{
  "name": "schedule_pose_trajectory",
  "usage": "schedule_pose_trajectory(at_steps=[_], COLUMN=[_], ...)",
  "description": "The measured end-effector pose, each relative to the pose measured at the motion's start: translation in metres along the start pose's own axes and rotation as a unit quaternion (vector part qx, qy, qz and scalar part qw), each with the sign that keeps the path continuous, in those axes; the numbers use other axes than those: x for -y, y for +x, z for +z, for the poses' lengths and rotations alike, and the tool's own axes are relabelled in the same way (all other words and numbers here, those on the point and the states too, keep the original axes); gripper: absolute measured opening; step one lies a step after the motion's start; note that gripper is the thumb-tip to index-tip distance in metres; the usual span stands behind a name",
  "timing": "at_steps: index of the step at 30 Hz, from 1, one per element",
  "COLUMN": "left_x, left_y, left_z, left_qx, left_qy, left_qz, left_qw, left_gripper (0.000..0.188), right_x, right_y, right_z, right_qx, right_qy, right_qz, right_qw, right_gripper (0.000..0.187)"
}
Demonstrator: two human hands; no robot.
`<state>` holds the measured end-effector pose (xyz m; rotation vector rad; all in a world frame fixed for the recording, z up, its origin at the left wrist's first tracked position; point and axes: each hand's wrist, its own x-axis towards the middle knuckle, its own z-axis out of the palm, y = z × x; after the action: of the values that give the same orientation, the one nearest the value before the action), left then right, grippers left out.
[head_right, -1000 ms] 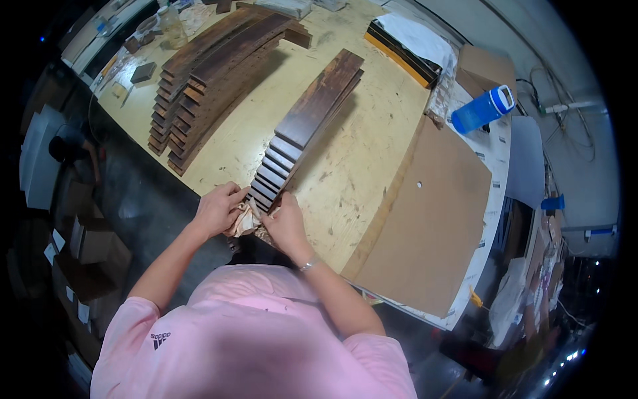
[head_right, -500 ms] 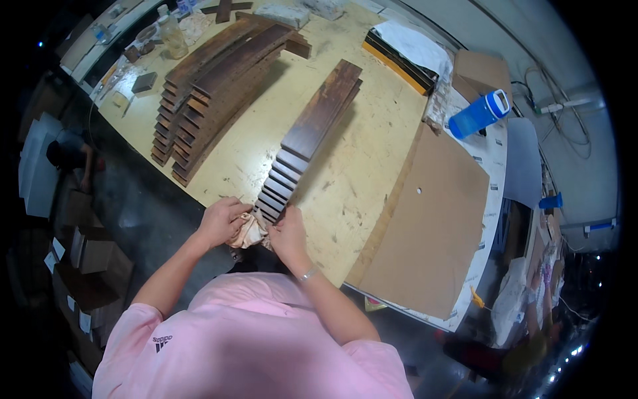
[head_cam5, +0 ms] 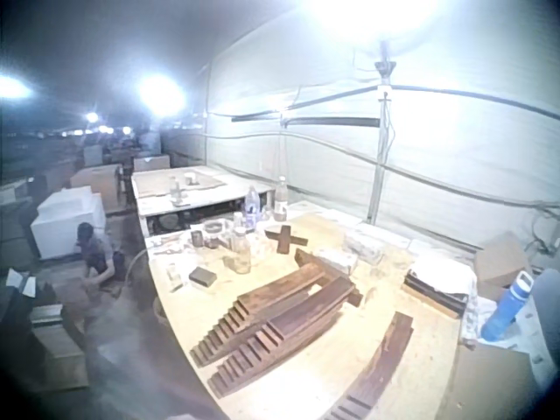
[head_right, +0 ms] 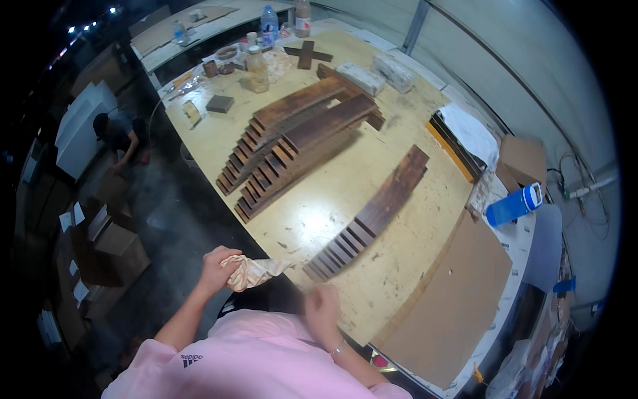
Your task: The person wipes wooden slats with a cloth and organizes them into stacks on a wooden workbench.
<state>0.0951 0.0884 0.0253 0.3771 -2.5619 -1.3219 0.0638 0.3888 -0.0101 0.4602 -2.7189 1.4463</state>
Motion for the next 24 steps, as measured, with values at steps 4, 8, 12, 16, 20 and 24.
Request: schedule_pose_trajectory(at_steps=[4, 8, 12, 16, 20, 24], left_x=[0.031, 0.067, 0.091, 0.124, 0.138, 0.127], left_y=[0.000, 0.036, 0.063, 0.090, 0.116, 0.167], left_z=[-0.037, -0.072, -0.142, -0.203, -0.234, -0.233], left_qx=[-0.055, -0.055, -0.110, -0.189, -0.206, -0.200], left_qy=[-0.032, 0.039, -0.038, -0.058, -0.121, -0.085], left_qz=[-0.047, 0.121, 0.052, -0.007, -0.050, 0.029], left_qw=[0.997, 0.990, 0.992, 0.980, 0.970, 0.976], left_gripper=[0.028, 0.026, 0.026, 0.027, 0.028, 0.028], right_x=[0.023, 0.031, 0.041, 0.075, 0.095, 0.108], right_y=[0.020, 0.042, 0.052, 0.067, 0.068, 0.073], right_z=[0.029, 0.068, 0.125, 0.139, 0.150, 0.156], right_qx=[0.062, 0.041, 0.025, 0.061, 0.029, 0.013], right_qy=[0.019, 0.016, 0.097, -0.049, -0.036, -0.036], right_qz=[-0.033, -0.017, 0.098, 0.100, 0.103, 0.187], right_qw=[0.997, 0.999, 0.990, 0.992, 0.994, 0.982], right_gripper=[0.028, 0.026, 0.029, 0.026, 0.024, 0.026])
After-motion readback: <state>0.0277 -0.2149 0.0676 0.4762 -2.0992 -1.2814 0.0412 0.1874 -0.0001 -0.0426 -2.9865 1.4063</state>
